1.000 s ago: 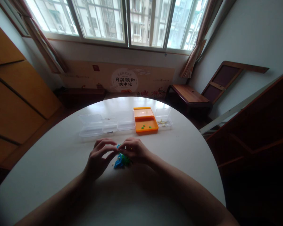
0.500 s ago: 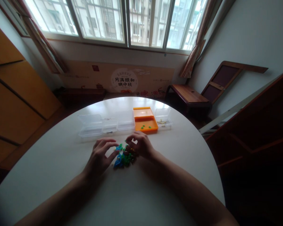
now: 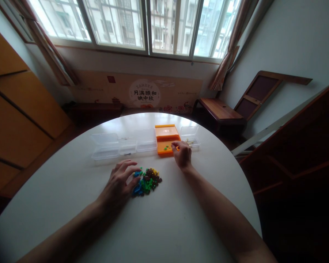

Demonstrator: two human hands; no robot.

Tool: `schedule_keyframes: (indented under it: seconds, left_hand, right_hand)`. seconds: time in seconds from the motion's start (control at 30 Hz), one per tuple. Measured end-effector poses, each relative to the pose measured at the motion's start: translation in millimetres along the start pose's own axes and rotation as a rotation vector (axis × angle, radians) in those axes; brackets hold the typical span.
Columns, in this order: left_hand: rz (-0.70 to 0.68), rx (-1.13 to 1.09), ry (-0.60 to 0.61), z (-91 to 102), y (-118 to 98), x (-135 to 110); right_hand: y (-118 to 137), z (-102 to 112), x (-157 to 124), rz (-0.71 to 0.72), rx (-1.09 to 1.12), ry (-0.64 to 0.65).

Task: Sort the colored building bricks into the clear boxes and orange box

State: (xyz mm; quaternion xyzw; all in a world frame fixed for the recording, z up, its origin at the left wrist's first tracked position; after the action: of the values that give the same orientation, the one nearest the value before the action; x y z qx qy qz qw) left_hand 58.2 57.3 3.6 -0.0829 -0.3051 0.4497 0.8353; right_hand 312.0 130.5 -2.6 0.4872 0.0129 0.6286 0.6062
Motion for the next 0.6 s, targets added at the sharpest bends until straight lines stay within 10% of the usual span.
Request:
schedule_keyframes:
  seconds: [0.6]
  left_hand:
    - [0.017,0.029,0.046,-3.3,-0.6,2.6]
  right_hand:
    - [24.2,0.6,-13.7,0.081,0.024,0.037]
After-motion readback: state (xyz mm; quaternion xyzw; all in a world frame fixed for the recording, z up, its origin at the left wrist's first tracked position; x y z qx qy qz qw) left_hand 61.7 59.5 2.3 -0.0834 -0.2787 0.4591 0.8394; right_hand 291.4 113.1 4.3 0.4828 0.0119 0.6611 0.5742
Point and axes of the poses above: each hand's wrist, its own x-axis towards the middle knuckle, its own z-axis out of the back of the hand, y = z × x, the point moved 7 cm from there along x, towards the middle knuckle, and after that the axes turned 2 degrees about -x, right-handed, at the moved point
